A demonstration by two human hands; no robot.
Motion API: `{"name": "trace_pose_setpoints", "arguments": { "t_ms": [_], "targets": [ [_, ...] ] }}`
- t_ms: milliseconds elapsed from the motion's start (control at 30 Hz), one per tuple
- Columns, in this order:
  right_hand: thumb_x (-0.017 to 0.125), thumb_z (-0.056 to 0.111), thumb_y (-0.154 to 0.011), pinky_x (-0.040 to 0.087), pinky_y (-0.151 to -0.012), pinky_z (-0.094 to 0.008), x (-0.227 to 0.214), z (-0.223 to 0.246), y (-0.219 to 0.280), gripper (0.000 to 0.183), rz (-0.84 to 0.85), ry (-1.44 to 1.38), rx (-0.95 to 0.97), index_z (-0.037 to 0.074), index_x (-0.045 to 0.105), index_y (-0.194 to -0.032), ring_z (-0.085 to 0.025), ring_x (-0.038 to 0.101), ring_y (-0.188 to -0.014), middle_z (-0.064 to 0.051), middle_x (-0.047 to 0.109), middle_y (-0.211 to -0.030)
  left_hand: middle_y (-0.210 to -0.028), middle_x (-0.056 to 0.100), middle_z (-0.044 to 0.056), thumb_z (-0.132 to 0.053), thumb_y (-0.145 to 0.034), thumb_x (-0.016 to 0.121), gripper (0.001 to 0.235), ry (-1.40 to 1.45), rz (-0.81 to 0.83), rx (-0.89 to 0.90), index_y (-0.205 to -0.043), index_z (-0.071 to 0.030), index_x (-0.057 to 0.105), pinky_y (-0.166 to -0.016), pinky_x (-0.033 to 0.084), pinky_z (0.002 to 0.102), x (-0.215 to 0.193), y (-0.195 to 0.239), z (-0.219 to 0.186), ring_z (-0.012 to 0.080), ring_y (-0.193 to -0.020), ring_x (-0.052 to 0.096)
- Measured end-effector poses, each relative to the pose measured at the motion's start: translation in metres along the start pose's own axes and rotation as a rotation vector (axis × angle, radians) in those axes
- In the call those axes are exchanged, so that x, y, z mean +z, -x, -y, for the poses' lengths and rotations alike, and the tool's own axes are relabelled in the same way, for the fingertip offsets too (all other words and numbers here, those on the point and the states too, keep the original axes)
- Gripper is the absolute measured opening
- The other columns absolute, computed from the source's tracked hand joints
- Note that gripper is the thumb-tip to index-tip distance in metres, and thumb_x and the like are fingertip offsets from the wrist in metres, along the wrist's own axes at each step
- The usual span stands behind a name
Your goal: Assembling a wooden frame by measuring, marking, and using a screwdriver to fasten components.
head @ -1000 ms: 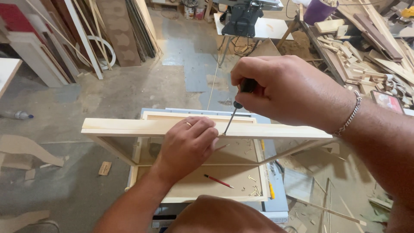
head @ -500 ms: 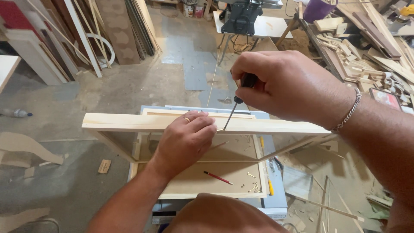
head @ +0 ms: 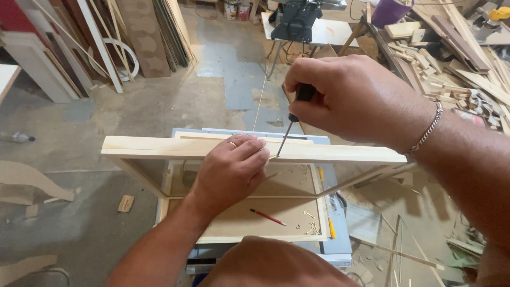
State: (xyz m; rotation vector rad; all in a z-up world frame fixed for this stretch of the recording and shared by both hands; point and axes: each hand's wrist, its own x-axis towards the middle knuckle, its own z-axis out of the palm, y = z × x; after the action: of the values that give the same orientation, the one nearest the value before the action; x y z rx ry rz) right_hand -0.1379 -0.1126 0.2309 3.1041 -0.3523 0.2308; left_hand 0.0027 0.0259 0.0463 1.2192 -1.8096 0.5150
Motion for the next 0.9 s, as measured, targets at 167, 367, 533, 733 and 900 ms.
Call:
{"name": "trace_pose_setpoints", "arguments": {
  "t_ms": [167,367,533,733,900],
  "targets": [
    [0.067,0.026,-0.090,0.051,-0.064,-0.045,-0.011,0.005,-0.002,0.018,0.115,0.041,0.059,0.018,0.065,-0.106,-0.029,0.067,-0.068,-0.004,0.073,-0.084,-0.102,0.071,0.015,0.001,-0.091,0.058,0.012,-0.024,0.024,0.019,-0.100,0.001,0.067,-0.095,0.058,0.044,0.002,0.002,0.002,0.0313,-0.092,0.069],
    [0.061,0.024,-0.091,0.053,-0.066,-0.047,-0.022,-0.001,-0.006,0.020,0.274,0.051,0.032,0.022,0.061,-0.111,-0.028,0.070,-0.074,0.002,0.072,-0.101,-0.101,0.073,0.016,0.004,-0.090,0.061,0.014,-0.045,0.004,0.040,-0.100,0.003,0.070,-0.091,0.060,0.042,0.004,0.002,0.004,0.0291,-0.089,0.070],
    [0.067,0.034,-0.090,0.050,-0.066,-0.047,-0.028,-0.002,-0.011,0.018,0.307,0.093,0.072,0.027,0.062,-0.106,-0.033,0.067,-0.069,-0.001,0.073,-0.084,-0.098,0.072,0.015,0.007,-0.088,0.061,0.013,-0.065,-0.022,0.058,-0.097,0.003,0.070,-0.089,0.061,0.040,0.004,0.002,0.004,0.0281,-0.087,0.069],
    [0.066,0.056,-0.093,0.054,-0.059,-0.042,-0.030,0.001,-0.012,0.024,0.398,0.274,0.183,0.034,0.064,-0.101,-0.022,0.070,-0.064,0.007,0.075,-0.075,-0.100,0.071,0.016,0.007,-0.091,0.058,0.013,-0.071,-0.001,0.063,-0.098,0.003,0.068,-0.093,0.060,0.041,0.000,0.001,0.001,0.0291,-0.089,0.069],
    [0.063,0.033,-0.090,0.053,-0.066,-0.045,-0.030,-0.001,-0.010,0.031,0.465,0.124,0.155,0.034,0.053,-0.119,-0.031,0.069,-0.063,0.000,0.073,-0.082,-0.100,0.071,0.016,0.004,-0.092,0.059,0.013,-0.088,0.005,0.080,-0.100,0.004,0.070,-0.092,0.059,0.042,0.002,0.003,0.003,0.0298,-0.091,0.069]
  ]
}}
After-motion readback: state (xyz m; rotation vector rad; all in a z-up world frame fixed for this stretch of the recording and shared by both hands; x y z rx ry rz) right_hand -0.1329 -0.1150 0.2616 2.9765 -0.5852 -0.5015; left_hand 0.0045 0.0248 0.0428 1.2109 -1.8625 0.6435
